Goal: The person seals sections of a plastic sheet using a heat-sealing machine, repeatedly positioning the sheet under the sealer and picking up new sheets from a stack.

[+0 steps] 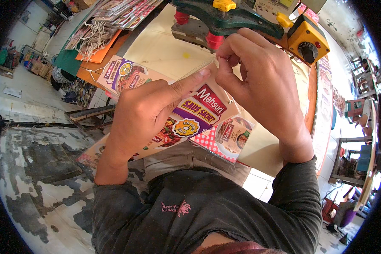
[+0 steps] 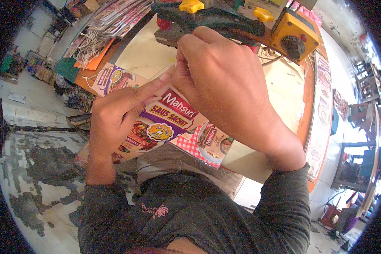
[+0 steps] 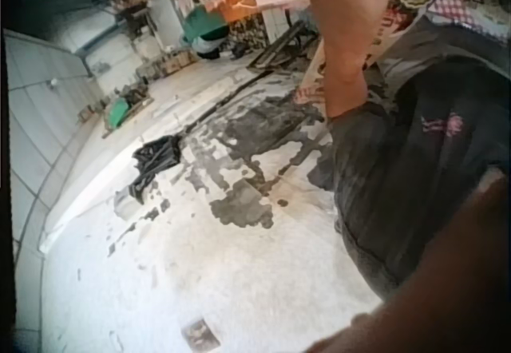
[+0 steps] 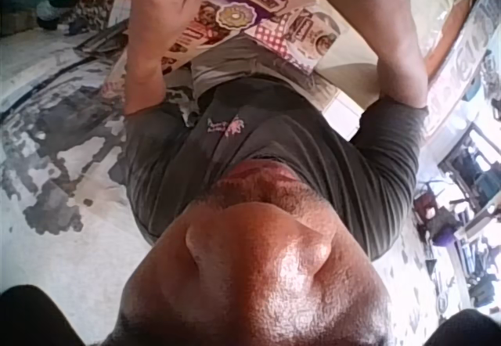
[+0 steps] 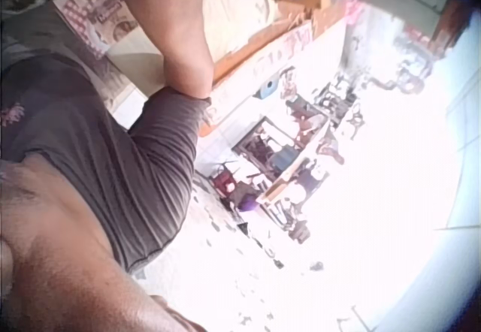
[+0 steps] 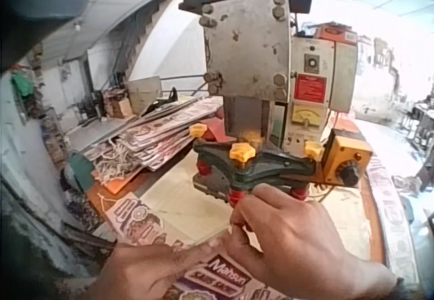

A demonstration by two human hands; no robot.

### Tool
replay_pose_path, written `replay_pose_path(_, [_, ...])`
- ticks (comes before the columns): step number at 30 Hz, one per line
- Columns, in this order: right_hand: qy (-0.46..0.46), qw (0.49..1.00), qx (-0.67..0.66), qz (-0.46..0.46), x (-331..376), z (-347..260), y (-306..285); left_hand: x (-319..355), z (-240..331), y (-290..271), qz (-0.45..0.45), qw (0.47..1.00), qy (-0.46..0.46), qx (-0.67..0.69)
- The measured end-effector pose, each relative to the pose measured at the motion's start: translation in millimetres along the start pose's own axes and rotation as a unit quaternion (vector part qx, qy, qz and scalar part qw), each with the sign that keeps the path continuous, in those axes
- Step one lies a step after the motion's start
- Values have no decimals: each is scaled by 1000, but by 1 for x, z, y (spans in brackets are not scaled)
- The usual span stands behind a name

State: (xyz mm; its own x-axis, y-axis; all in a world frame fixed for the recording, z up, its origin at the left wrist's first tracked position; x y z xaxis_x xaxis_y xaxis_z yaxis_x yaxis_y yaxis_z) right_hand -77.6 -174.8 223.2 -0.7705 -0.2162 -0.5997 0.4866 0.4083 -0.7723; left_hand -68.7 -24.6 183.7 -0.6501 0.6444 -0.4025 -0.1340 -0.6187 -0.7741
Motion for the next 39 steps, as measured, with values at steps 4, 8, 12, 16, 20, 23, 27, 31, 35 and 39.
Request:
replay_pose_path(4, [4, 999, 30, 20, -1, -1, -5, 3, 2, -4, 51, 998, 40, 17])
replay_pose_path(8, [21, 997, 42, 57, -2, 4, -12, 1, 5, -7, 33, 999, 19, 5])
replay_pose_path(12, [27, 994, 64, 89, -6, 13, -24, 3, 4, -26, 93, 994, 38, 48])
replay_pose_path(16, [79, 994, -18, 74, -10, 27, -37, 7, -5, -45, 158, 984, 52, 65])
replay_pose_path(20, [64, 928, -367, -1, -9, 9, -21, 12, -8, -57, 167, 982, 73, 57])
replay_pose_path(23, [-3, 865, -498, -54, -9, -4, -14, 16, -15, -62, 178, 975, 81, 107])
replay_pose_path(27, [12, 857, -508, -90, -8, 6, -14, 21, -31, -70, 216, 966, 70, 126])
replay_pose_path(31, [7, 876, -479, -62, -9, 14, -33, 37, -66, -90, 268, 953, -15, 141])
replay_pose_path(35, [17, 896, -443, -35, -7, 27, -55, 36, -70, -93, 270, 955, 8, 122])
replay_pose_path(39, [-8, 900, -418, -123, -12, 41, -64, 42, -98, -106, 324, 937, -39, 127])
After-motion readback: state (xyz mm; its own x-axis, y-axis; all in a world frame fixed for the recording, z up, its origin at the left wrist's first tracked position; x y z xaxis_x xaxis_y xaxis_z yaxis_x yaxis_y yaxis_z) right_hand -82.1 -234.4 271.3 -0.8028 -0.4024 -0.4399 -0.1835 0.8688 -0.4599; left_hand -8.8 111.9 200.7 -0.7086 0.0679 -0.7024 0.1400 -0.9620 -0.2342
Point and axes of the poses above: each hand's wrist, its own x-axis away from the middle knuckle, its own y-axis out of the palm, z = x × y, the point moved 10 cm from there along -x, towards the middle knuckle, and after that the axes turned 6 degrees about x, right-handed, at the moved point
